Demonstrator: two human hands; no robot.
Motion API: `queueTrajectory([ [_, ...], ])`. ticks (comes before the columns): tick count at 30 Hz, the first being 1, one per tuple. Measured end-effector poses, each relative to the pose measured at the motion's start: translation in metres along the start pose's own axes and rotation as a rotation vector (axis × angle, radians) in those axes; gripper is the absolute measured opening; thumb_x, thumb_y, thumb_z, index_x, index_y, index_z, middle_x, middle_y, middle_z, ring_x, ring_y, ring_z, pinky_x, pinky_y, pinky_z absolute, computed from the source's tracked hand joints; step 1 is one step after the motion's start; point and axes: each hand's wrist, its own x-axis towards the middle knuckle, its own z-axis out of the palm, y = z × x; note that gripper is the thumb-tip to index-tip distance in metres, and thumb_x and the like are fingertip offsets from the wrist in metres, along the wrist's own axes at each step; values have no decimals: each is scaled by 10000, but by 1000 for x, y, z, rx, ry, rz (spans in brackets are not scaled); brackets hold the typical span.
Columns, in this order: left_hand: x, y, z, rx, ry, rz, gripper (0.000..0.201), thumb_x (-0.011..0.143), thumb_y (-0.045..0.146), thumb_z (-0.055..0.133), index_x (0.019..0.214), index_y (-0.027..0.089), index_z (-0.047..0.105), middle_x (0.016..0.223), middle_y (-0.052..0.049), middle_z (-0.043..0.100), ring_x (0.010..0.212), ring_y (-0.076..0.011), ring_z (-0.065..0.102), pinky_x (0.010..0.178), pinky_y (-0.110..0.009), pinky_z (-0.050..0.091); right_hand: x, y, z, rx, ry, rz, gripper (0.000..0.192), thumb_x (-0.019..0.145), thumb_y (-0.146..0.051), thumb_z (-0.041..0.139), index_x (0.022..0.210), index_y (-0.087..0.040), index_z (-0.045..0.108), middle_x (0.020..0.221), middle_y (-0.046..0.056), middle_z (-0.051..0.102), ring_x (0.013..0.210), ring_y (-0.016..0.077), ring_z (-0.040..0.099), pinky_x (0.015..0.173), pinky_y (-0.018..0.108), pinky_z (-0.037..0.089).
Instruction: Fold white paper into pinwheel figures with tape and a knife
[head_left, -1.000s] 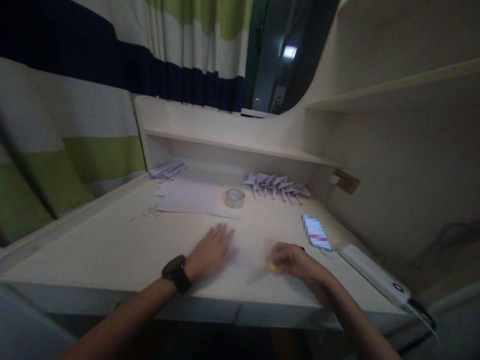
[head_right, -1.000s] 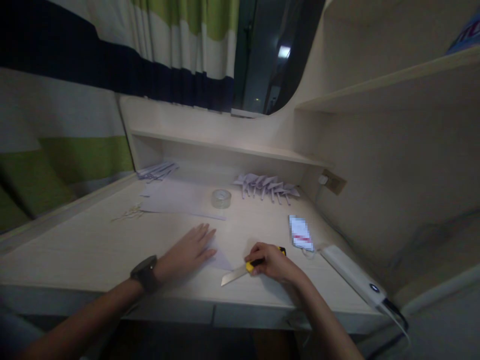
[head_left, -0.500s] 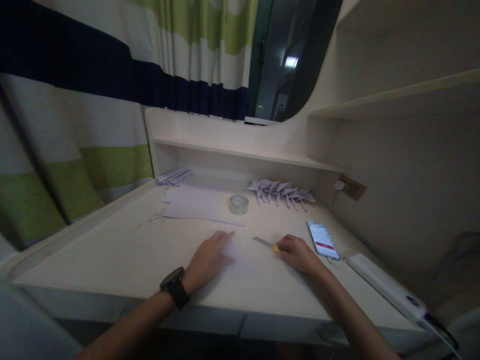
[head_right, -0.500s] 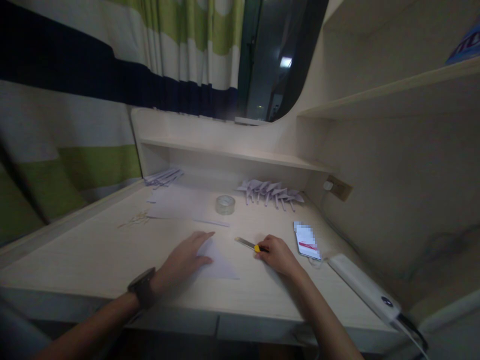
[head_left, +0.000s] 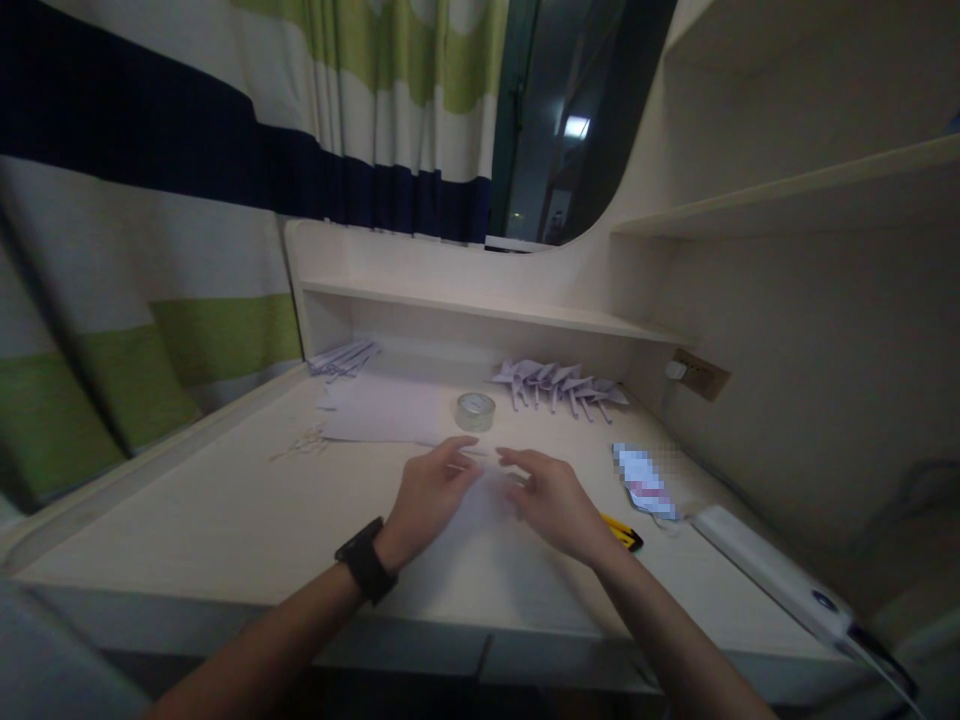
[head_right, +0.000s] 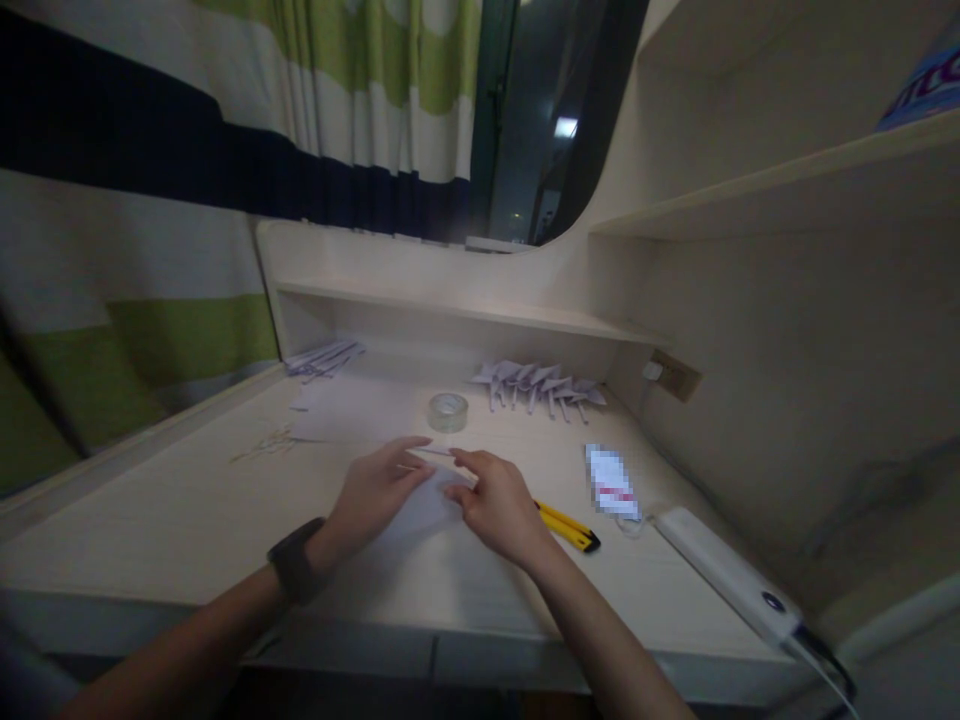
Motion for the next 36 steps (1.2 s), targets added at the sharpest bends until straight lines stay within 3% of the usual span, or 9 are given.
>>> queueTrajectory([
  [3, -7, 17, 2, -17, 5, 73, 282, 840, 304, 572, 1117, 249, 589, 859, 16, 732, 833, -180, 686, 798, -295, 513, 4, -13, 1, -7, -7, -37, 450, 761, -158, 622, 1204, -233, 597, 1022, 66, 691, 691, 160, 641, 697, 301, 501],
  [7, -11, 28, -6, 39, 26, 119, 295, 888, 371, 505, 1138, 236, 585, 920, -13, 728, 863, -186, 679, 801, -295, 510, -1, -13, -4, -13, 10, -63, 265, 758, -174, 631, 1007, -234, 700, 820, 34, 715, 693, 172, 643, 676, 297, 500],
  [12, 6, 4, -27, 246, 96, 240, 366, 854, 442, 522, 1113, 202, 621, 1219, -76, 612, 1149, -240, 540, 1013, -406, 379, -20, -7, -14, 142, -26, -193, 78, 779, -193, 635, 780, -213, 711, 827, 44, 686, 744, 161, 639, 677, 271, 510],
  [16, 18, -22, -40, 220, -211, 73, 600, 664, 533, 690, 1146, 182, 618, 1201, -119, 620, 1080, -302, 573, 925, -438, 438, -34, 3, -16, 203, -60, -290, 118, 776, -148, 625, 823, -226, 701, 900, 45, 685, 824, 166, 642, 748, 284, 517],
  [19, 18, -27, -43, -36, -404, -89, 452, 715, 483, 653, 994, 129, 680, 945, -110, 704, 797, -242, 651, 677, -340, 517, -42, 14, -12, 197, 11, -297, 181, 773, -109, 585, 837, -230, 703, 926, 52, 687, 855, 176, 648, 769, 308, 523],
  [22, 13, -25, -42, -277, -436, -229, 377, 759, 452, 611, 855, 96, 691, 748, -86, 686, 632, -175, 619, 525, -257, 480, -48, 26, -8, 167, 131, -252, 221, 746, -82, 568, 821, -235, 708, 1019, 70, 667, 939, 201, 631, 804, 341, 520],
  [25, 8, -25, -40, -372, -375, -285, 362, 741, 442, 638, 806, 89, 684, 744, -91, 676, 653, -168, 618, 542, -255, 488, -52, 38, -4, 156, 242, -190, 222, 740, -93, 575, 810, -247, 718, 1153, 74, 614, 988, 212, 608, 844, 374, 510],
  [32, 1, -31, -36, -473, -333, -288, 571, 755, 390, 656, 1269, 186, 515, 847, -55, 692, 703, -156, 624, 620, -283, 511, -58, 67, 3, 333, 298, 98, 139, 743, -228, 636, 819, -237, 752, 1069, 93, 678, 922, 235, 651, 820, 400, 532],
  [36, -3, -29, -36, -380, -355, -254, 340, 776, 375, 616, 1004, 133, 685, 887, -87, 694, 756, -173, 620, 649, -283, 506, -59, 74, 5, 492, 248, 299, 170, 679, -319, 717, 803, -210, 756, 937, 93, 723, 886, 262, 664, 804, 418, 531],
])
